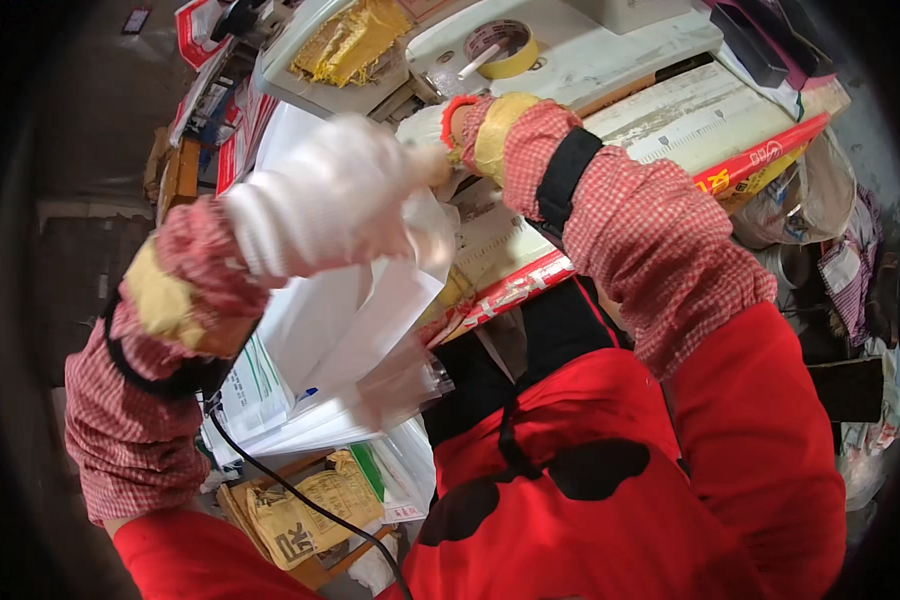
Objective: The recorder is processing, folding, and organizing large printed plastic bags at a workstation in a workshop environment.
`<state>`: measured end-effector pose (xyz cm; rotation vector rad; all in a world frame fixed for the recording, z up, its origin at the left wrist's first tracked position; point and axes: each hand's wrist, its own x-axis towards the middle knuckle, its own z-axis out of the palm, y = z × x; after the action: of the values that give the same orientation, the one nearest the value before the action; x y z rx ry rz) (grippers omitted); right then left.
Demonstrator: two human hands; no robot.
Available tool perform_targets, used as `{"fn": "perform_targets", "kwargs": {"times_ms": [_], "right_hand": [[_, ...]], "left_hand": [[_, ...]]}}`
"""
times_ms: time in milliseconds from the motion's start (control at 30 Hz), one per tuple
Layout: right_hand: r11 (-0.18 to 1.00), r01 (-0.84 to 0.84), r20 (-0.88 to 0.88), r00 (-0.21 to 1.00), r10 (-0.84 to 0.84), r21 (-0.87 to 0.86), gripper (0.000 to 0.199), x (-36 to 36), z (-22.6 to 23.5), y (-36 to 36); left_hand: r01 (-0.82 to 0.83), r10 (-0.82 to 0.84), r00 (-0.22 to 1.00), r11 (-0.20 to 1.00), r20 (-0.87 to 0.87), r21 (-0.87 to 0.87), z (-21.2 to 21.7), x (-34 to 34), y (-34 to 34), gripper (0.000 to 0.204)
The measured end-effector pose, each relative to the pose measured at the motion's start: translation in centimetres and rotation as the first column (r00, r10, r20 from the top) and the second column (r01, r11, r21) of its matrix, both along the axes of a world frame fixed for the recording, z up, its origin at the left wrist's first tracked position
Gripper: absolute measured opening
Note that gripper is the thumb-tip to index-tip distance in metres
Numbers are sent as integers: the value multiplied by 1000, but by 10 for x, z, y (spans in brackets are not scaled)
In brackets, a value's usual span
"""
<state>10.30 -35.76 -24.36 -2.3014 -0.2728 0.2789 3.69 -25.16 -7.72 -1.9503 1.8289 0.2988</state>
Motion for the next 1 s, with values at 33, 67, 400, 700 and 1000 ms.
{"fn": "perform_targets", "kwargs": {"times_ms": [33, 67, 400, 700, 1000], "right_hand": [[975, -139, 135, 977, 163, -173, 24, -1, -1, -1], [902, -240, 238, 911, 337, -358, 29, -3, -1, -1], [999, -33, -53, 998, 32, -13, 20, -43, 21, -1], [732, 22, 409, 840, 355, -681, 11, -27, 2, 16], [987, -32, 443, 896, -42, 158, 9, -175, -13, 79]], "left_hand": [[-75, 49, 993, 964, 109, 255, -5, -12, -9, 51], [-75, 45, 992, 961, 120, 265, -5, -14, -8, 51], [-397, 541, 838, 514, 72, 760, 52, -6, 2, 40], [-117, 77, 993, 692, 87, 712, 50, -85, 31, 41], [380, -209, 909, 771, -360, 511, -20, -131, 33, 10]]}}
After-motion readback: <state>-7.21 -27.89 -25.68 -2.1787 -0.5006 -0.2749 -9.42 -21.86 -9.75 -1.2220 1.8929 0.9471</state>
